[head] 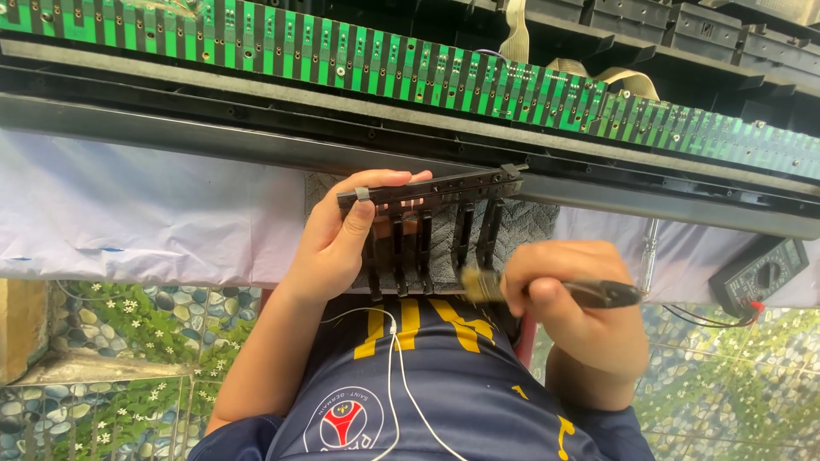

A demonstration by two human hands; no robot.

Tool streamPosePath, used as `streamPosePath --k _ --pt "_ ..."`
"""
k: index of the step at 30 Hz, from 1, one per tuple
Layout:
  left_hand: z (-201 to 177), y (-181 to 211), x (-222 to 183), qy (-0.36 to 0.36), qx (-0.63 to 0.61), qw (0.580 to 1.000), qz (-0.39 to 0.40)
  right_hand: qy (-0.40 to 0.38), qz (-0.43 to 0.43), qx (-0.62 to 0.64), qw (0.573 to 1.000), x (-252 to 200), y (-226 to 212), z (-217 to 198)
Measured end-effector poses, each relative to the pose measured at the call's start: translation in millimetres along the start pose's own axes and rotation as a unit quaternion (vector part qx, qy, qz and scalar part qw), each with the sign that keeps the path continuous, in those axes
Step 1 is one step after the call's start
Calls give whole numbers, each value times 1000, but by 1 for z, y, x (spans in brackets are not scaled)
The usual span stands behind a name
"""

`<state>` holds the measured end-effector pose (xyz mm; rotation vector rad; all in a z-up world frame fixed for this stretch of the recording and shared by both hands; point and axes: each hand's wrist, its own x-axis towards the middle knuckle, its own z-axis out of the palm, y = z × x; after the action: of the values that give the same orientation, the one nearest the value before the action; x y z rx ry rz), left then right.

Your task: Cleaning internal keyboard components and key-bed assemblies using a brush to remove dust.

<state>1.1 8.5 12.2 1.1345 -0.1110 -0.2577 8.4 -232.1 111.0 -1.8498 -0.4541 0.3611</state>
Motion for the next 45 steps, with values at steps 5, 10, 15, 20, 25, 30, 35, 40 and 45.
streamPosePath --k 5,10,15,20,25,30,35,40,45 --pt "5 -6 1 13 -23 999 24 -48 9 -29 998 7 20 7" --pt "4 -6 2 37 -22 997 69 -89 -20 114 989 -8 15 -16" --pt "-2 -5 1 19 1 1000 10 51 -69 -7 996 -43 37 -37" --pt "-8 -20 -1 36 -119 991 -53 82 -23 -56 995 -64 33 -50" --pt "-11 -23 0 45 -168 982 -77 100 32 -19 994 -53 16 -31" --pt "-9 -21 0 51 -230 969 -71 131 157 -206 957 -36 22 -11" --pt "-6 -19 -1 65 -253 963 -65 31 275 -203 939 -12 27 0" --pt "-4 -16 -2 68 -265 959 -69 -30 247 -181 951 -4 28 8" --pt "-17 -48 -5 75 -255 964 30 39 76 83 993 -13 31 14"
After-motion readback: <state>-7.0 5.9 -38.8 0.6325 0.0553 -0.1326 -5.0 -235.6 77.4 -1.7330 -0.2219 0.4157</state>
